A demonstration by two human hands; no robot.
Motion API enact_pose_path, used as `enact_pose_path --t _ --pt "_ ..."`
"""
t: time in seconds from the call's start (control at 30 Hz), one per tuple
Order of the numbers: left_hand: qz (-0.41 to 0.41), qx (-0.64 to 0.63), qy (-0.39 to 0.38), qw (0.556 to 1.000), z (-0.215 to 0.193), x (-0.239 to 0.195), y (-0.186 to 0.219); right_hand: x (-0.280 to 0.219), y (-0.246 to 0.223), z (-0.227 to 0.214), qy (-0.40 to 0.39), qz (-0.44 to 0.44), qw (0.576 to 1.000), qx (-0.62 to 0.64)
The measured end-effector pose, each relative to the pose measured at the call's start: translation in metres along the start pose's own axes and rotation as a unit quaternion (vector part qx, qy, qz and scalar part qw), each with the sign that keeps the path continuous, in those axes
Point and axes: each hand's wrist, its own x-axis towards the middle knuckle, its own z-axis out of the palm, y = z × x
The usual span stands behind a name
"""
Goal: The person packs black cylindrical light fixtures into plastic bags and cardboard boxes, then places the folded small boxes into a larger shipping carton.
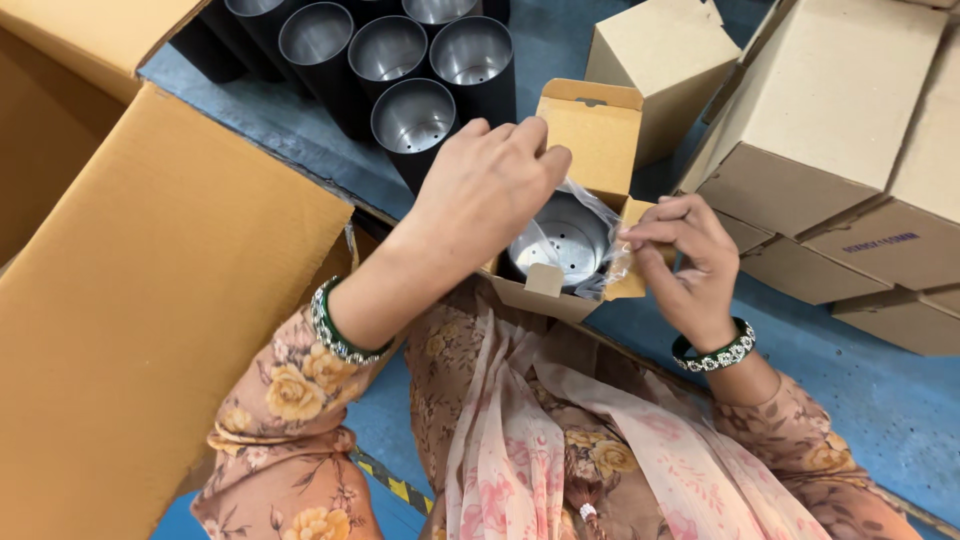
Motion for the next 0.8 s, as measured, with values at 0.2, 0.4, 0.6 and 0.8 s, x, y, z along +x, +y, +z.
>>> enact_pose_path --t 0.2,0.4,0.6,0.8 --pt "0.067 -0.117 0.005 0.991 -0.003 -0.019 0.040 0.016 -0.040 -0.016 -0.076 -0.150 0.974 -0.153" --pt "0.012 -0.070 -0.142 0.987 0.027 -0.035 0.030 0.034 -0.059 -0.012 -0.306 -0.162 0.912 -0.219" --pt "0.072 -0.181 -0.125 0.973 0.005 -0.048 0.014 0.023 -0.044 -0.012 -0.257 -0.159 0.938 -0.170" --pt "0.059 -0.241 -0.124 0.961 0.006 -0.042 0.009 0.015 -0.020 -0.010 -0.207 -0.173 0.958 -0.101"
